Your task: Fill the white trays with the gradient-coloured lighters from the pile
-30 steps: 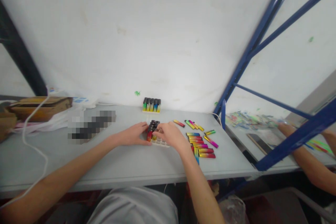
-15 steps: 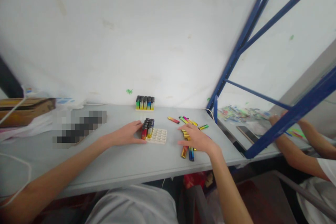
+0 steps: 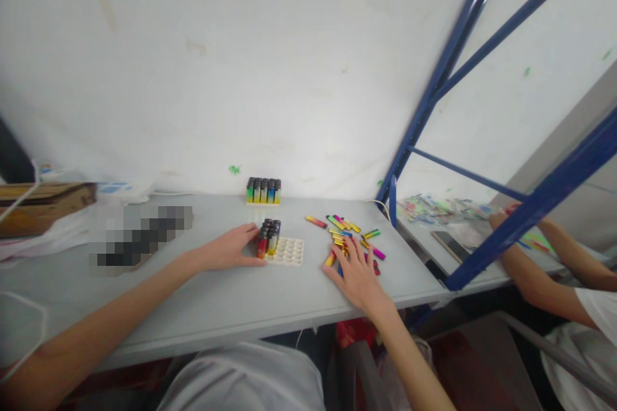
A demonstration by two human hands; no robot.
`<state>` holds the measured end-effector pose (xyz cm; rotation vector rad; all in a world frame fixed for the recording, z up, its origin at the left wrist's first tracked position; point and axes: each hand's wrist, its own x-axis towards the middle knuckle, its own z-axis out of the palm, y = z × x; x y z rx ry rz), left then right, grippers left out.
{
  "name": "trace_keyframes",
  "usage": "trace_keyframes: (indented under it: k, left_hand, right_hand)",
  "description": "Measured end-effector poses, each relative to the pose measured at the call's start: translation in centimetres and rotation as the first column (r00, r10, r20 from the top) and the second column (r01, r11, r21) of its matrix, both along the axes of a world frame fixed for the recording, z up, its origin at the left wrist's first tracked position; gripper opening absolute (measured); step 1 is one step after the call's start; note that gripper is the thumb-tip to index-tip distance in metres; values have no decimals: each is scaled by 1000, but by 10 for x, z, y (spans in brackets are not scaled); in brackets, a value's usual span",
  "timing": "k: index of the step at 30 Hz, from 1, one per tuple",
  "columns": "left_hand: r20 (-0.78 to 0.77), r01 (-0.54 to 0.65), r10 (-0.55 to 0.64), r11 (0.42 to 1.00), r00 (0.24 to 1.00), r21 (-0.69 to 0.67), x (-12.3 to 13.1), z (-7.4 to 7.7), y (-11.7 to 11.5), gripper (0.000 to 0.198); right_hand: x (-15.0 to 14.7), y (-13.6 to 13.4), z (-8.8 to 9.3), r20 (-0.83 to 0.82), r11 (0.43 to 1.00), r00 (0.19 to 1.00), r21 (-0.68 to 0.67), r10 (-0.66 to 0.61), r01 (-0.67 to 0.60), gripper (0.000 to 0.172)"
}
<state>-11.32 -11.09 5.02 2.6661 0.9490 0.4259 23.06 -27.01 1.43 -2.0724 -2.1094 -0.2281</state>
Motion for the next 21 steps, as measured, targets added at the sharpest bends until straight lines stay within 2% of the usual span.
trace_keyframes:
  k: [8, 12, 15, 17, 18, 21]
  left_hand:
    - [3, -5, 5, 1000, 1000, 8, 0, -4, 3, 67]
    - [3, -8, 8, 1000, 1000, 11, -1, -5, 2, 65]
    - [-3, -7, 7, 1000, 1000, 9, -2, -4, 2, 64]
    - [-7, -7, 7, 1000, 1000, 11, -2, -4, 2, 65]
    - [-6, -6, 6, 1000, 1000, 12, -3, -4, 2, 66]
    - [-6, -4, 4, 1000, 1000, 8, -2, -4, 2, 66]
  right_hand:
    - [-25, 64, 2, 29, 991, 993, 78, -114, 111, 67]
    - [-26, 100, 6, -8, 983, 987, 88, -163, 163, 69]
    - [-9, 127, 21, -80, 980, 978, 21, -193, 196, 64]
    - [12, 142, 33, -96, 965, 960, -19, -263, 262, 55]
    - [23, 147, 39, -89, 950, 946, -42, -311, 309, 51]
    - [55, 152, 48, -79, 944, 942, -83, -325, 319, 38]
